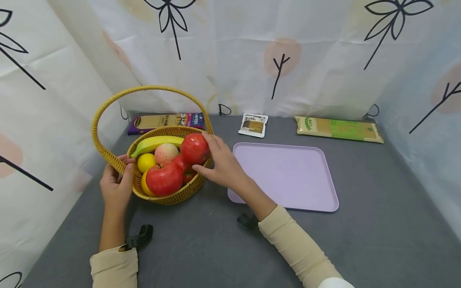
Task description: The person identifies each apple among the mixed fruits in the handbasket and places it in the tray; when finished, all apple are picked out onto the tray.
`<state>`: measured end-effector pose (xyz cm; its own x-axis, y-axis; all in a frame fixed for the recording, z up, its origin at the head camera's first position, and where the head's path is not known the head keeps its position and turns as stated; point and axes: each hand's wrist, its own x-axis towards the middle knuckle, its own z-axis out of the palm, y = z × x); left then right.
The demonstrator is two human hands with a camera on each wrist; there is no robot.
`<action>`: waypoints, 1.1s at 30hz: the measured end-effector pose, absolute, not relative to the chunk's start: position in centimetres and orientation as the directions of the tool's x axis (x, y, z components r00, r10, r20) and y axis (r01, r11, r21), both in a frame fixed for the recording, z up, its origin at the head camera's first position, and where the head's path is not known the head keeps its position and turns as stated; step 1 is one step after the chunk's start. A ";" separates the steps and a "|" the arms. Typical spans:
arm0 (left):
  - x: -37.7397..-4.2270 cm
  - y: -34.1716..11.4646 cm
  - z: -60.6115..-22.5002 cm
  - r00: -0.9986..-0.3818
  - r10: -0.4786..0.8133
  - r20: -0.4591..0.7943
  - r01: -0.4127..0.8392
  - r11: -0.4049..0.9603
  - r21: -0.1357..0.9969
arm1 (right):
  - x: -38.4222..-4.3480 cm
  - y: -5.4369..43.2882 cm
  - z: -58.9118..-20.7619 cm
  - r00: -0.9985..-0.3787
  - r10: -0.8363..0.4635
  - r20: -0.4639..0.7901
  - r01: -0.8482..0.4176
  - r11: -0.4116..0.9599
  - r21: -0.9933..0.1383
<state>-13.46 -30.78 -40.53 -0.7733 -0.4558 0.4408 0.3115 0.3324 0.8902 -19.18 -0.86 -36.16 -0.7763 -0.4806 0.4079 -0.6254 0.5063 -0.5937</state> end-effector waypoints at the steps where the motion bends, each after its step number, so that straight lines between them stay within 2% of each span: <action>1: -13.5 -30.7 -40.5 -0.773 -0.457 0.439 0.313 0.328 0.892 | -19.2 -1.1 -36.1 -0.782 -0.475 0.405 -0.618 0.505 -0.602; 10: -13.2 -30.8 -40.7 -0.783 -0.452 0.428 0.282 0.355 0.891 | -19.3 -2.2 -36.3 -0.818 -0.426 0.386 -0.561 0.444 -0.699; 18: -13.1 -30.6 -40.3 -0.781 -0.448 0.434 0.241 0.425 0.873 | -19.4 -1.5 -36.1 -0.817 -0.391 0.423 -0.560 0.370 -0.741; 25: -13.1 -30.8 -40.4 -0.782 -0.423 0.458 0.266 0.438 0.859 | -19.7 0.0 -34.9 -0.871 -0.291 0.396 -0.474 0.284 -0.834; 33: -12.9 -30.5 -40.0 -0.783 -0.425 0.454 0.266 0.432 0.862 | -20.3 2.3 -33.6 -0.879 -0.234 0.415 -0.471 0.304 -0.828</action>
<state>-12.87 -30.54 -40.04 -0.7832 -0.4245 0.4542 0.2660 0.4315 0.8620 -20.32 2.29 -33.61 -0.8794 -0.2336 0.4148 -0.4713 0.3041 -0.8279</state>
